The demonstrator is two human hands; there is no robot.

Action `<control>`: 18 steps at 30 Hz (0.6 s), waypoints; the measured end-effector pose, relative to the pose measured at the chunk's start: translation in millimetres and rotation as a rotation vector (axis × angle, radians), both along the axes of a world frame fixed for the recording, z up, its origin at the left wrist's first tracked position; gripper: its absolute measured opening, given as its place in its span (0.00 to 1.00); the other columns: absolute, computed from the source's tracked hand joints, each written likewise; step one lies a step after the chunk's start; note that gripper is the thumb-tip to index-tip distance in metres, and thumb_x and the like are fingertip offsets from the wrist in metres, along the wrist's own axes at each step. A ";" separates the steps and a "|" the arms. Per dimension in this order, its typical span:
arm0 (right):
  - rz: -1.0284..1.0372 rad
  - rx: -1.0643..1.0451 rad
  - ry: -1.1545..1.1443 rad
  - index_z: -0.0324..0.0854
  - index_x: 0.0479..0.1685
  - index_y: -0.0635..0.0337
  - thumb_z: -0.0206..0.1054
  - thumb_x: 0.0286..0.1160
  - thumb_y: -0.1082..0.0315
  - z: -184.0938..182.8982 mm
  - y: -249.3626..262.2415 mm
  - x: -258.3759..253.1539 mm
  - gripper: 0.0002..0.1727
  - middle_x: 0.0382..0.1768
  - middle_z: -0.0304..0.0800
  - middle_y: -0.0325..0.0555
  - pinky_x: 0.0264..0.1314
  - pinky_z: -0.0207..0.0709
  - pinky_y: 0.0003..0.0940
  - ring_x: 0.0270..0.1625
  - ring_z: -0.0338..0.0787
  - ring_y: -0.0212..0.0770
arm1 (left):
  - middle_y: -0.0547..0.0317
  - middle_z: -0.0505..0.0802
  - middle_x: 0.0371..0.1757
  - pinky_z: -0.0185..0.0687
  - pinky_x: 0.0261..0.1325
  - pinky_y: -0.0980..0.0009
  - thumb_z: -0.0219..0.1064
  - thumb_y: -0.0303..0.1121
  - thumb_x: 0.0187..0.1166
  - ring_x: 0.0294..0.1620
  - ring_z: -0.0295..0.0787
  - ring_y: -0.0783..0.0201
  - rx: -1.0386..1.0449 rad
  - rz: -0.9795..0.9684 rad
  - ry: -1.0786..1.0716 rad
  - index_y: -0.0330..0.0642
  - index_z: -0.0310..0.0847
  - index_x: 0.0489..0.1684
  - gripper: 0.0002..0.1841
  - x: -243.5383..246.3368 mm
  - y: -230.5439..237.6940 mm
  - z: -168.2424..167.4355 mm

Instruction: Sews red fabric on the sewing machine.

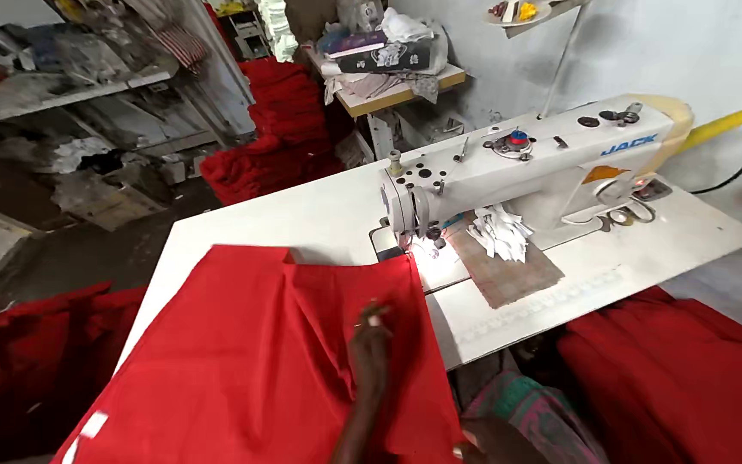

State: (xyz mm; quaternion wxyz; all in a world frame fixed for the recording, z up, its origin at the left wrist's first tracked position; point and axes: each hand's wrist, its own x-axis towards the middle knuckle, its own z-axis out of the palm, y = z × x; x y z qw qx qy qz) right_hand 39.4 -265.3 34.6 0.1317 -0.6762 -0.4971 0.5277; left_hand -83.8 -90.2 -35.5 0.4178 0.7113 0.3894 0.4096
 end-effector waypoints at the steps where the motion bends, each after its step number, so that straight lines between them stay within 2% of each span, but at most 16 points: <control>1: 0.089 -0.046 -0.149 0.82 0.58 0.79 0.55 0.91 0.65 4.8 -0.3 -1.4 0.21 0.51 0.88 0.77 0.63 0.75 0.69 0.58 0.88 0.73 | 0.28 0.84 0.73 0.67 0.82 0.51 0.46 0.31 0.87 0.78 0.79 0.41 -0.033 -0.181 0.138 0.18 0.84 0.58 0.24 5.3 -8.1 5.4; 2: 0.167 -0.068 -0.262 0.82 0.60 0.77 0.54 0.90 0.66 10.1 0.4 -3.1 0.20 0.52 0.89 0.76 0.62 0.75 0.70 0.60 0.88 0.75 | 0.28 0.78 0.79 0.43 0.92 0.44 0.50 0.34 0.88 0.88 0.63 0.34 -0.051 -0.345 0.307 0.20 0.84 0.62 0.24 11.2 -15.2 15.8; 3: 0.234 -0.062 -0.328 0.83 0.58 0.75 0.55 0.88 0.67 15.4 1.8 -2.6 0.18 0.51 0.89 0.75 0.59 0.76 0.70 0.59 0.89 0.74 | 0.28 0.75 0.82 0.29 0.94 0.41 0.54 0.35 0.85 0.92 0.51 0.32 -0.060 -0.469 0.482 0.21 0.87 0.57 0.22 17.5 -22.4 29.4; 4: 0.286 -0.034 -0.344 0.84 0.55 0.75 0.56 0.87 0.69 22.1 4.0 0.8 0.16 0.48 0.90 0.74 0.56 0.77 0.70 0.57 0.89 0.74 | 0.30 0.73 0.84 0.25 0.94 0.41 0.56 0.36 0.83 0.95 0.45 0.34 -0.064 -0.556 0.655 0.24 0.88 0.55 0.22 22.7 -30.6 42.7; 5: 0.325 0.016 -0.333 0.85 0.51 0.75 0.58 0.86 0.69 27.7 6.2 7.4 0.15 0.46 0.90 0.74 0.54 0.78 0.70 0.54 0.90 0.74 | 0.33 0.69 0.87 0.26 0.95 0.44 0.57 0.38 0.83 0.96 0.42 0.37 -0.078 -0.601 0.763 0.25 0.87 0.61 0.23 24.8 -39.9 51.7; 7: 0.355 0.061 -0.278 0.87 0.48 0.73 0.59 0.86 0.68 34.5 18.3 26.9 0.15 0.44 0.90 0.72 0.55 0.77 0.71 0.53 0.90 0.73 | 0.31 0.66 0.89 0.35 0.95 0.48 0.57 0.38 0.85 0.95 0.46 0.39 -0.050 -0.603 0.838 0.24 0.81 0.70 0.25 21.0 -57.4 57.2; 8: 0.329 0.078 -0.262 0.88 0.47 0.73 0.60 0.86 0.69 34.3 29.4 37.3 0.15 0.44 0.91 0.72 0.56 0.77 0.71 0.53 0.90 0.73 | 0.29 0.70 0.86 0.42 0.94 0.49 0.58 0.36 0.85 0.93 0.53 0.38 0.017 -0.553 0.802 0.23 0.82 0.68 0.24 17.0 -65.0 51.1; 9: 0.252 0.100 -0.273 0.88 0.48 0.73 0.59 0.86 0.69 32.3 44.6 45.0 0.15 0.45 0.91 0.71 0.58 0.77 0.69 0.54 0.90 0.72 | 0.28 0.77 0.80 0.51 0.92 0.47 0.60 0.33 0.82 0.88 0.64 0.35 0.110 -0.465 0.709 0.21 0.86 0.61 0.21 13.7 -71.5 38.9; 10: 0.145 0.130 -0.294 0.86 0.51 0.74 0.57 0.88 0.68 30.1 64.6 49.2 0.16 0.47 0.90 0.72 0.61 0.76 0.67 0.56 0.89 0.71 | 0.26 0.83 0.74 0.59 0.88 0.44 0.62 0.29 0.78 0.83 0.72 0.32 0.194 -0.385 0.600 0.20 0.88 0.54 0.18 12.5 -75.9 26.5; 11: 0.018 0.177 -0.303 0.84 0.57 0.75 0.55 0.90 0.67 24.0 86.9 51.0 0.18 0.51 0.89 0.72 0.66 0.75 0.63 0.59 0.88 0.68 | 0.27 0.86 0.70 0.62 0.85 0.40 0.63 0.27 0.74 0.79 0.76 0.30 0.259 -0.343 0.532 0.20 0.89 0.51 0.17 13.2 -79.1 17.8; 13: -0.170 0.317 -0.353 0.82 0.65 0.74 0.61 0.86 0.66 -1.5 130.4 51.7 0.20 0.57 0.87 0.69 0.69 0.77 0.55 0.61 0.88 0.63 | 0.26 0.86 0.70 0.63 0.82 0.35 0.65 0.26 0.72 0.79 0.75 0.27 0.269 -0.348 0.509 0.20 0.89 0.52 0.18 19.1 -84.3 17.6; 14: -0.225 0.389 -0.413 0.81 0.64 0.75 0.65 0.83 0.68 -14.3 149.8 51.6 0.19 0.58 0.86 0.69 0.66 0.79 0.56 0.60 0.88 0.64 | 0.25 0.84 0.72 0.61 0.83 0.34 0.65 0.27 0.72 0.80 0.73 0.25 0.230 -0.363 0.521 0.21 0.88 0.55 0.18 24.1 -86.6 22.8; 16: -0.289 0.569 -0.578 0.82 0.56 0.78 0.66 0.78 0.74 -35.1 177.4 51.7 0.15 0.55 0.84 0.72 0.55 0.83 0.58 0.56 0.89 0.68 | 0.24 0.80 0.76 0.56 0.86 0.35 0.63 0.28 0.77 0.83 0.68 0.25 0.138 -0.394 0.570 0.20 0.85 0.61 0.20 32.9 -89.3 34.1; 18: -0.306 0.605 -0.646 0.82 0.53 0.78 0.64 0.79 0.76 -40.1 190.9 54.2 0.11 0.54 0.84 0.73 0.56 0.83 0.60 0.57 0.89 0.69 | 0.23 0.76 0.79 0.51 0.88 0.36 0.61 0.26 0.78 0.86 0.62 0.26 0.068 -0.437 0.622 0.18 0.83 0.63 0.20 35.9 -88.5 43.9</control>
